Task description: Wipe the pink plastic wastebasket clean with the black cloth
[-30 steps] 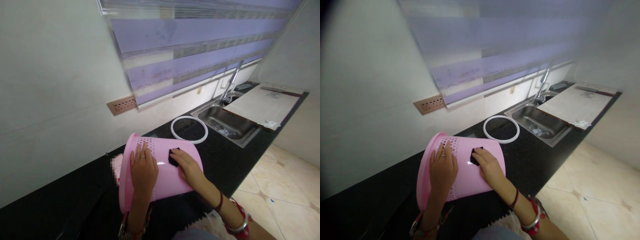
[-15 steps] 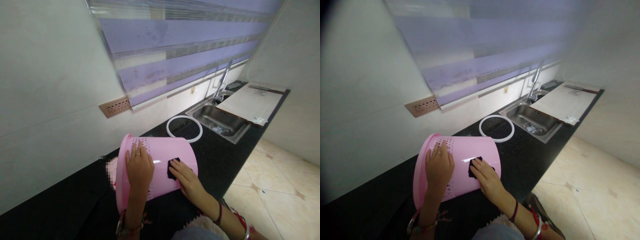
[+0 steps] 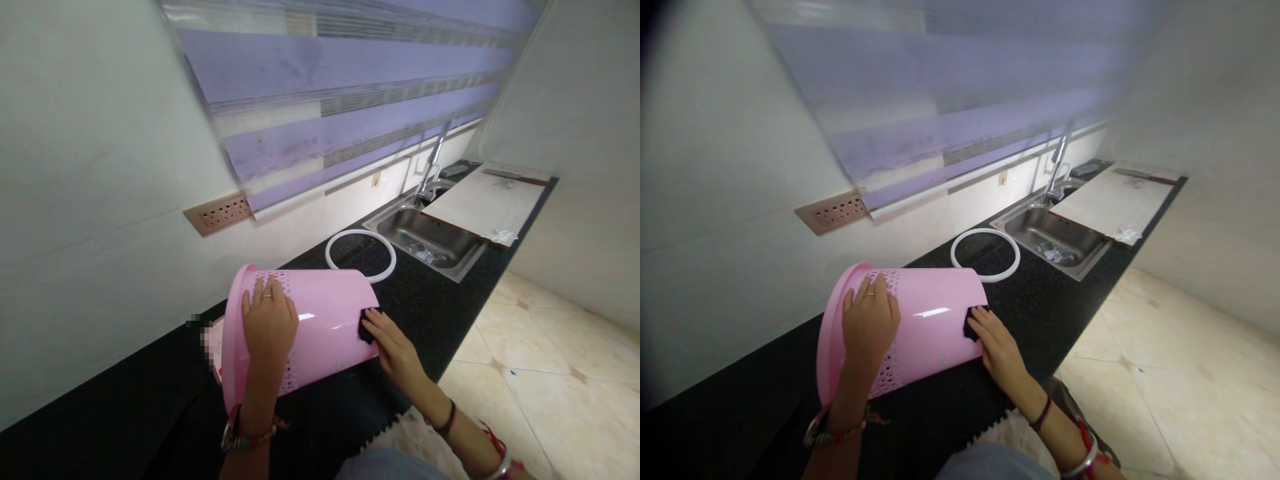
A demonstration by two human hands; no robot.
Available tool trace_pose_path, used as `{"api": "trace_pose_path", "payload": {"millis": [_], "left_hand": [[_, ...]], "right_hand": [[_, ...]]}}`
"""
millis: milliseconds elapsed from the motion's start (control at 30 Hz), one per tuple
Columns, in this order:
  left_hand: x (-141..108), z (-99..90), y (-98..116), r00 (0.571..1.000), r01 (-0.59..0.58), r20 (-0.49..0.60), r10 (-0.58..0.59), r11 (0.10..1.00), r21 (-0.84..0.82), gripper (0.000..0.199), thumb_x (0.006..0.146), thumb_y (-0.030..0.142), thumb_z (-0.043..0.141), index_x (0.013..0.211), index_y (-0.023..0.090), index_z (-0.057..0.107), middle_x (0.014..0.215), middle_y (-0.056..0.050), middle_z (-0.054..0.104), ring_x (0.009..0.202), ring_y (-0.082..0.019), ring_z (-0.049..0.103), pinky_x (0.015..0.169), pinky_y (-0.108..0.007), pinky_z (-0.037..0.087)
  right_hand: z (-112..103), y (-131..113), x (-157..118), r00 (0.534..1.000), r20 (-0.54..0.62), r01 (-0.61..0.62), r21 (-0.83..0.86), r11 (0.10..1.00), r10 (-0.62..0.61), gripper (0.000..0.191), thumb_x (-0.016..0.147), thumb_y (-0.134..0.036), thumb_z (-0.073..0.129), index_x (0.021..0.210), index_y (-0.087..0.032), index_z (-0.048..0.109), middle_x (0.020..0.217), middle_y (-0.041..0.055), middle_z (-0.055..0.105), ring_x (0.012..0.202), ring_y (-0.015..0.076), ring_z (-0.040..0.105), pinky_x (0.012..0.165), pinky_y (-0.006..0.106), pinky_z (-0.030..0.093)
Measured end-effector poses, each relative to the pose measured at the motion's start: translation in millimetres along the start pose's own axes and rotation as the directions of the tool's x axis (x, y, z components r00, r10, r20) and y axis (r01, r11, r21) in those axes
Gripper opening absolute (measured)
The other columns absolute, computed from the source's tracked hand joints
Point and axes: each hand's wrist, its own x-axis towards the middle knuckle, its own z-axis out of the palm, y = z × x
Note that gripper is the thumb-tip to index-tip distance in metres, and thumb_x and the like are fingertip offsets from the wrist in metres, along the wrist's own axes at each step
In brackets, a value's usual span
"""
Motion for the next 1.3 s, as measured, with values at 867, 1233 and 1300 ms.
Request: {"api": "trace_pose_path", "payload": {"millis": [867, 1233, 1300], "left_hand": [[10.2, 1.9, 48.1, 0.974, 0.051, 0.209, -0.083, 0.987, 0.151, 0.041, 0.085, 0.033, 0.039, 0.119, 0.022, 0.058, 0.129, -0.014, 0.053, 0.125, -0.045, 0.033, 0.092, -0.072, 0.022], [6.1, 3.1, 45.2, 0.983, 0.029, 0.179, -0.048, 0.994, 0.107, 0.04, 0.085, 0.032, 0.038, 0.117, 0.021, 0.06, 0.125, -0.011, 0.056, 0.123, -0.045, 0.034, 0.091, -0.074, 0.02], [5.7, 3.7, 44.8, 0.984, 0.03, 0.173, -0.048, 0.994, 0.105, 0.041, 0.085, 0.032, 0.038, 0.117, 0.02, 0.06, 0.125, -0.012, 0.056, 0.122, -0.045, 0.035, 0.091, -0.075, 0.02]], "right_hand": [[-22.4, 14.0, 25.3, 0.989, -0.011, -0.145, -0.093, 0.985, 0.144, 0.038, 0.076, 0.0, 0.036, 0.103, -0.014, 0.059, 0.104, 0.013, 0.066, 0.099, 0.0207, 0.062, 0.085, 0.039, 0.055], [-33.2, 12.4, 31.5, 0.997, 0.049, -0.056, -0.158, 0.986, 0.064, 0.036, 0.077, 0.0, 0.035, 0.1, -0.014, 0.059, 0.099, 0.0124, 0.068, 0.094, 0.021, 0.064, 0.08, 0.037, 0.057], [-32.8, 14.3, 33.0, 0.996, 0.042, -0.075, -0.149, 0.986, 0.082, 0.036, 0.077, 0.0, 0.035, 0.1, -0.013, 0.059, 0.099, 0.0129, 0.068, 0.094, 0.021, 0.064, 0.081, 0.037, 0.057]]}}
